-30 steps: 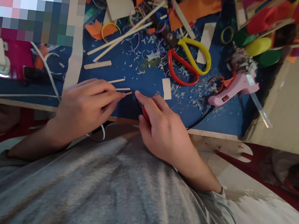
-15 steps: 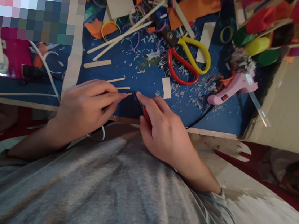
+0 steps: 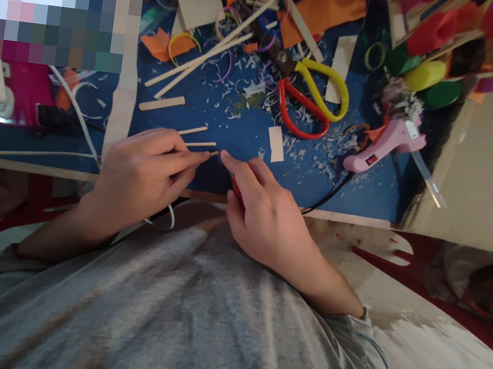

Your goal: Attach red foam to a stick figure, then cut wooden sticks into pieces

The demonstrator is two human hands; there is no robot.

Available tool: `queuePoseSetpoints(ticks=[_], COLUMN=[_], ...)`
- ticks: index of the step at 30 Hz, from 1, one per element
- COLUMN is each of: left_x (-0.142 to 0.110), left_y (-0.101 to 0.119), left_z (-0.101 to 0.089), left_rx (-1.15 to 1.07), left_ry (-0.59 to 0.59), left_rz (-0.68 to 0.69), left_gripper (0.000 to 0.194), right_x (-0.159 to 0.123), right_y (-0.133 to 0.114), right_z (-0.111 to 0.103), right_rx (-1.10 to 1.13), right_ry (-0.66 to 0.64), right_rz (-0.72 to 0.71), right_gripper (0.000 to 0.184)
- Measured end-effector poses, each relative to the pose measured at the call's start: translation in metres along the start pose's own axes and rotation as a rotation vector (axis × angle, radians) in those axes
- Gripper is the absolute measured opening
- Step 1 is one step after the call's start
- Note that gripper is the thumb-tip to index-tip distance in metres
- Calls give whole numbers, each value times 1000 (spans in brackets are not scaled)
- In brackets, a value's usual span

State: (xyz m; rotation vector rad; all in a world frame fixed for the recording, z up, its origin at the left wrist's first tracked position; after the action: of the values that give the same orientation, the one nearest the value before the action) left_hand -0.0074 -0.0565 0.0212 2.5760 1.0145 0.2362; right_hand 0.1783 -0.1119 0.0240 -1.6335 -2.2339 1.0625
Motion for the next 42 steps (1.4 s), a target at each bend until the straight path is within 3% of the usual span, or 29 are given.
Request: queuePoseSetpoints(ticks=[16, 27, 42], left_x=[0, 3, 1], left_y=[1, 0, -1], left_z=[0, 2, 4], left_rx=[35, -6, 5], left_ry=[-10, -54, -36], left_rz=[8, -5, 21], left_gripper=[29, 36, 36], right_x=[0, 3, 9], right_y=[-5, -16, -12], right_z=[8, 16, 14], right_rx=[-71, -205, -156], right_ry=[21, -44, -15], right_rz=[43, 48, 62], right_gripper=[56, 61, 63])
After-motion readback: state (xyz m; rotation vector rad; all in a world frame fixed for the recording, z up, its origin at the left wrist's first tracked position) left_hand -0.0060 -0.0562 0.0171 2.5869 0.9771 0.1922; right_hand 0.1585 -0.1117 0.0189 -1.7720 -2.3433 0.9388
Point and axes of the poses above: each hand's wrist, its own x-axis towards the middle knuckle, its own z-axis out of the palm, y = z × x, the point moved 6 cm from there along x, towards the middle knuckle, and after that the axes turned 12 degrees about -y, right-handed, at the moved point
